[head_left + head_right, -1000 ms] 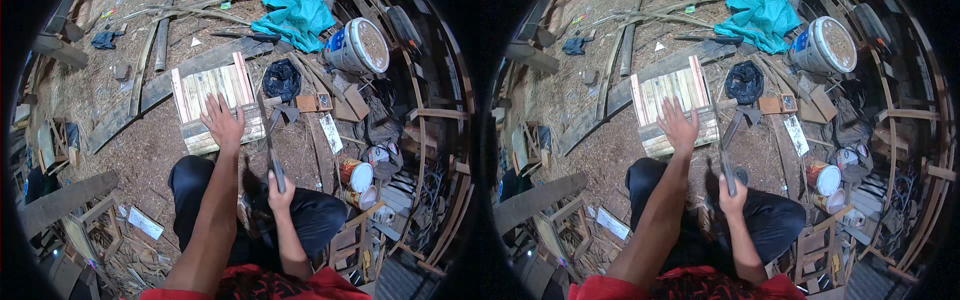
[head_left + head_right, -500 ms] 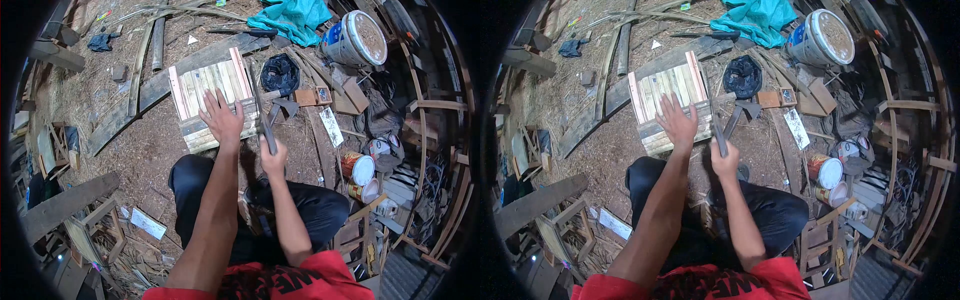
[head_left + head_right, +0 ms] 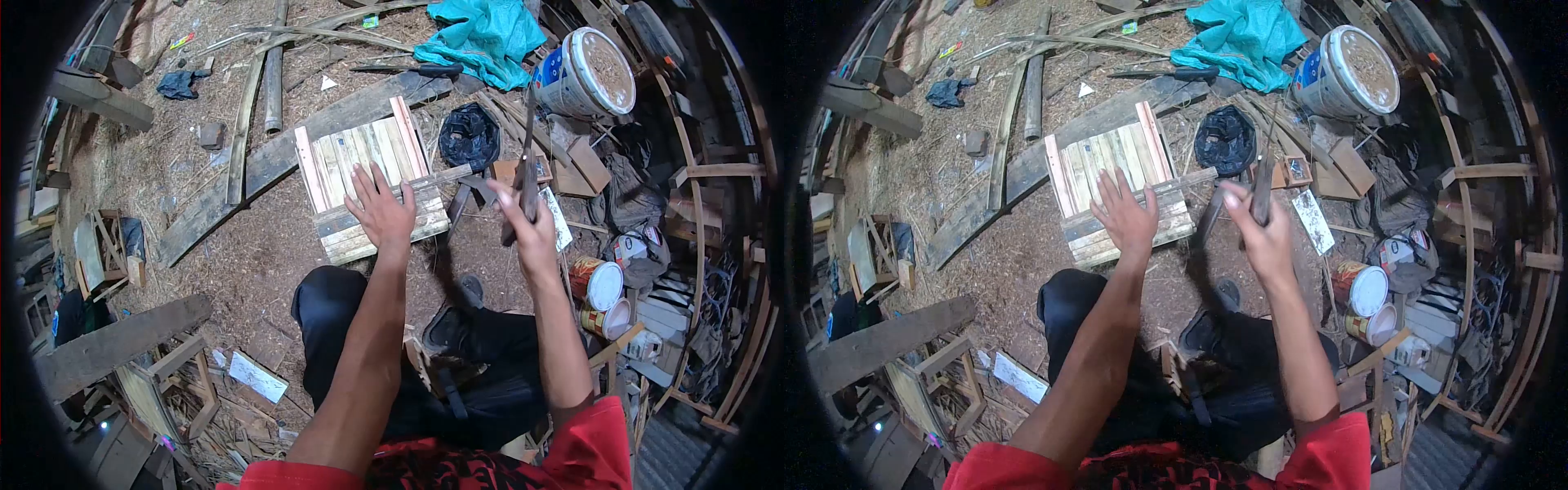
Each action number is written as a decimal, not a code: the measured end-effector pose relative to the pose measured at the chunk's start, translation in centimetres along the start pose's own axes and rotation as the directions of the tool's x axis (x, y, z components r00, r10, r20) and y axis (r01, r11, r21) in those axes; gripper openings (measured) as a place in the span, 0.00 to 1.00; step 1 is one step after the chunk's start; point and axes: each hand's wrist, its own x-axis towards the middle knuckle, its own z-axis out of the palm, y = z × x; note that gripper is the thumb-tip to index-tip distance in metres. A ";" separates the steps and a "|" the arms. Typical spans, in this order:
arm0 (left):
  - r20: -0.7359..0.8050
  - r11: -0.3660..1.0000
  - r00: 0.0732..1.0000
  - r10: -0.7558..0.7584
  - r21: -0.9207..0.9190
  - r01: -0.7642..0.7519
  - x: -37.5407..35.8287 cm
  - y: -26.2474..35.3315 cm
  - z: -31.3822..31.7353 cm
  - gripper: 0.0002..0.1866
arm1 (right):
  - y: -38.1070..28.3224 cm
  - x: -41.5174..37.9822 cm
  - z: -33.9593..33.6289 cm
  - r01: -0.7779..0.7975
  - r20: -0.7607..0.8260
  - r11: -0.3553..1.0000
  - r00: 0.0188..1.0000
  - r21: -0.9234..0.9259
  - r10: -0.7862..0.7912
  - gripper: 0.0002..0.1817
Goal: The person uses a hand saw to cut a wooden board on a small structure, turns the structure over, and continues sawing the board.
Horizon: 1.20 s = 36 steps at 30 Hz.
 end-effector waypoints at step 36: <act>0.314 0.969 0.943 0.105 -0.244 -0.026 1.5 -2.3 -2.9 0.39 | 11.8 11.1 10.1 0.183 -0.005 0.615 0.957 -0.767 -0.291 0.13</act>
